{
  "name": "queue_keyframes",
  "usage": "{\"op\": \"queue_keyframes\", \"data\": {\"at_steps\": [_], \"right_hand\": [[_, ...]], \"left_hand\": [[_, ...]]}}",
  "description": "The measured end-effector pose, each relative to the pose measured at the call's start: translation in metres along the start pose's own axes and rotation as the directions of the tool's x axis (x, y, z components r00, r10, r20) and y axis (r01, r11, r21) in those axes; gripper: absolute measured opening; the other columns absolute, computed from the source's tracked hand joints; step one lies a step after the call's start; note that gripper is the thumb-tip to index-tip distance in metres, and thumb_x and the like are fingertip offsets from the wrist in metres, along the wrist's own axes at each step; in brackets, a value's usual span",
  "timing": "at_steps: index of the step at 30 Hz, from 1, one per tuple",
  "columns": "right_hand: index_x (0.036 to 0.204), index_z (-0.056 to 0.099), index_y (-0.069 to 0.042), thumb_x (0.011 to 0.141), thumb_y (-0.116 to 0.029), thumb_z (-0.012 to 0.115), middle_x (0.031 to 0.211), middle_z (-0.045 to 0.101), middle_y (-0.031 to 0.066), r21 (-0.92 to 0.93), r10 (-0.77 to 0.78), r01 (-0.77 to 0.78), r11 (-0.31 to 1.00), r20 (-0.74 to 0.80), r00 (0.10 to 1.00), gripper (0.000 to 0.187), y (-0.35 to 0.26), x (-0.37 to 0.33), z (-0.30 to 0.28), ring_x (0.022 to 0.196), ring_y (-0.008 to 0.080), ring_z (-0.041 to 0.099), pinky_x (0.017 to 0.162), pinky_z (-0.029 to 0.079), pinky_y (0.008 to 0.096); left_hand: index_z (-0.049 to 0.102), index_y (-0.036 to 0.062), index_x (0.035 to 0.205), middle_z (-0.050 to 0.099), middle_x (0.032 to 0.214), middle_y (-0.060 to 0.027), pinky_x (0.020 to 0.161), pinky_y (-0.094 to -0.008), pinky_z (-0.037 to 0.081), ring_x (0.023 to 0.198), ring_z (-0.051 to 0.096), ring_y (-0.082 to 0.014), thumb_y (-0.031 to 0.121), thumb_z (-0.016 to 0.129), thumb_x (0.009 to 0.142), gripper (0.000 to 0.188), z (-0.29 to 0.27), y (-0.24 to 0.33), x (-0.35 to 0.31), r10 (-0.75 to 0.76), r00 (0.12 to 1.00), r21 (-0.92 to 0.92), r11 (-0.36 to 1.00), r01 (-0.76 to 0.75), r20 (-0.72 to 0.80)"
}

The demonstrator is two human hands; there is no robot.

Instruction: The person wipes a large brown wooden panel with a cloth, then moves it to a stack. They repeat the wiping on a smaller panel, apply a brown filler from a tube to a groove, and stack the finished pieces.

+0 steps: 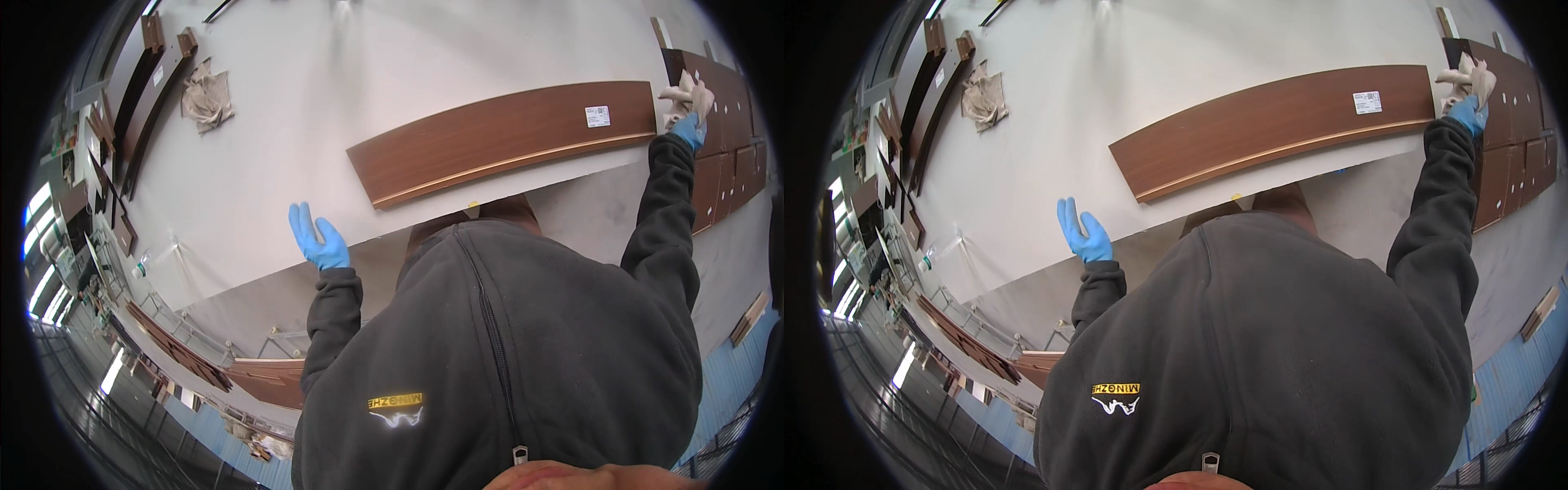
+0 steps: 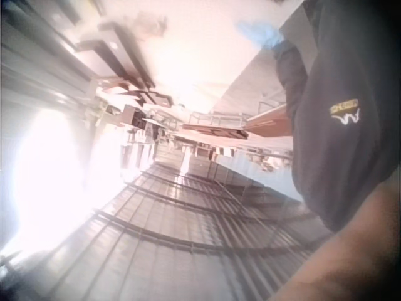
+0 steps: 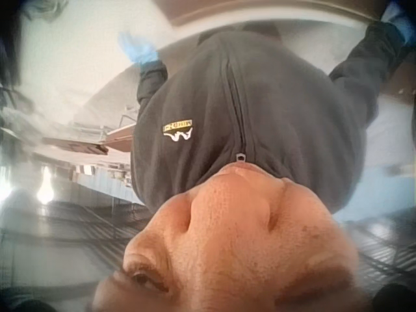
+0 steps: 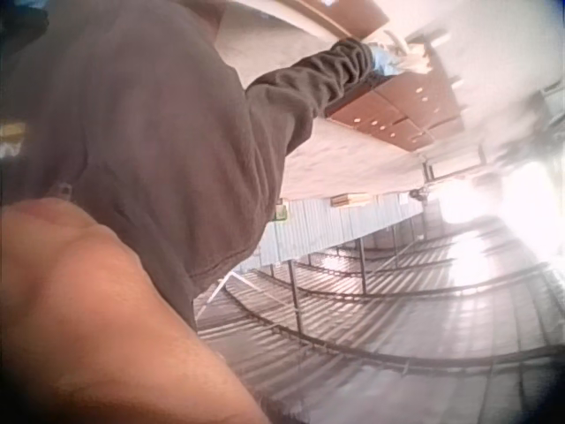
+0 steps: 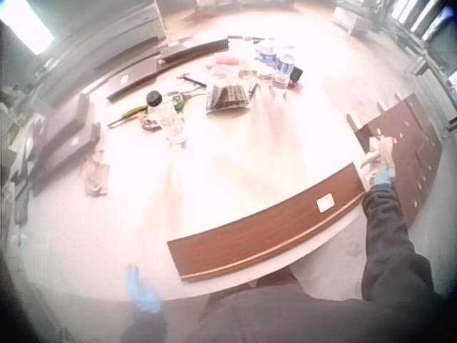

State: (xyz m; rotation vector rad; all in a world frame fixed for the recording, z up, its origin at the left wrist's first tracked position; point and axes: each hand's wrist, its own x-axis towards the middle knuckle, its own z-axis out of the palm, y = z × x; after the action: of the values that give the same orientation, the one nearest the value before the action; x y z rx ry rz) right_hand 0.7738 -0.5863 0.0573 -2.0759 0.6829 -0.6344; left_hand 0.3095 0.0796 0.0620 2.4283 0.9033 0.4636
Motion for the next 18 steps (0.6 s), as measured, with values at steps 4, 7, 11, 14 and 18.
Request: {"op": "queue_keyframes", "data": {"at_steps": [4,7,11,14,18], "right_hand": [[0.122,0.067,0.001,0.105,-0.027,0.052,0.096,0.071,0.0125,0.182,-0.013,-0.018,0.983,0.168,0.986,0.036,-0.037,-0.016,0.076,0.066,0.0177,0.067,0.054,0.054,0.0304],[0.120,0.067,-0.003,0.106,-0.030,0.051,0.093,0.071,0.0115,0.168,-0.218,0.183,0.969,0.222,0.950,0.034,-0.048,-0.042,0.137,0.061,0.0172,0.067,0.049,0.055,0.0297],[0.126,0.066,-0.005,0.103,-0.028,0.053,0.104,0.073,0.0154,-0.033,-0.032,0.055,0.998,0.496,0.868,0.036,-0.041,-0.111,0.207,0.074,0.0231,0.072,0.060,0.059,0.0338],[0.136,0.064,-0.007,0.102,-0.028,0.057,0.117,0.072,0.0161,0.085,-0.530,0.555,0.828,0.446,0.722,0.040,-0.042,-0.170,0.247,0.088,0.0229,0.074,0.072,0.060,0.0350],[0.132,0.063,-0.001,0.096,-0.021,0.058,0.122,0.068,0.0216,0.087,-0.665,0.742,0.665,0.520,0.536,0.041,-0.065,-0.231,0.266,0.115,0.0391,0.063,0.106,0.046,0.0454]], "left_hand": [[0.064,-0.0043,0.133,0.051,0.149,-0.0281,0.116,-0.0493,0.039,0.141,0.047,-0.0419,0.011,0.058,0.098,0.039,-0.016,-0.030,-0.036,-0.182,0.982,0.086,0.979,0.186,-0.052],[0.066,-0.0023,0.133,0.051,0.149,-0.0280,0.115,-0.0512,0.039,0.141,0.046,-0.0433,0.015,0.058,0.099,0.039,-0.018,-0.035,-0.057,-0.182,0.980,0.118,0.975,0.190,-0.078],[0.067,0.0019,0.133,0.050,0.151,-0.0265,0.115,-0.0540,0.037,0.143,0.043,-0.0456,0.019,0.059,0.098,0.040,-0.013,-0.023,-0.070,-0.138,0.990,0.188,0.972,0.143,-0.040],[0.068,0.0036,0.133,0.050,0.152,-0.0259,0.117,-0.0540,0.036,0.143,0.042,-0.0462,0.019,0.063,0.094,0.042,-0.007,-0.008,-0.073,-0.100,0.994,0.262,0.961,0.088,0.033],[0.067,0.0073,0.136,0.048,0.154,-0.0244,0.118,-0.0543,0.031,0.146,0.038,-0.0464,0.021,0.065,0.091,0.047,-0.001,0.006,-0.078,-0.132,0.990,0.238,0.964,0.118,0.042]]}}
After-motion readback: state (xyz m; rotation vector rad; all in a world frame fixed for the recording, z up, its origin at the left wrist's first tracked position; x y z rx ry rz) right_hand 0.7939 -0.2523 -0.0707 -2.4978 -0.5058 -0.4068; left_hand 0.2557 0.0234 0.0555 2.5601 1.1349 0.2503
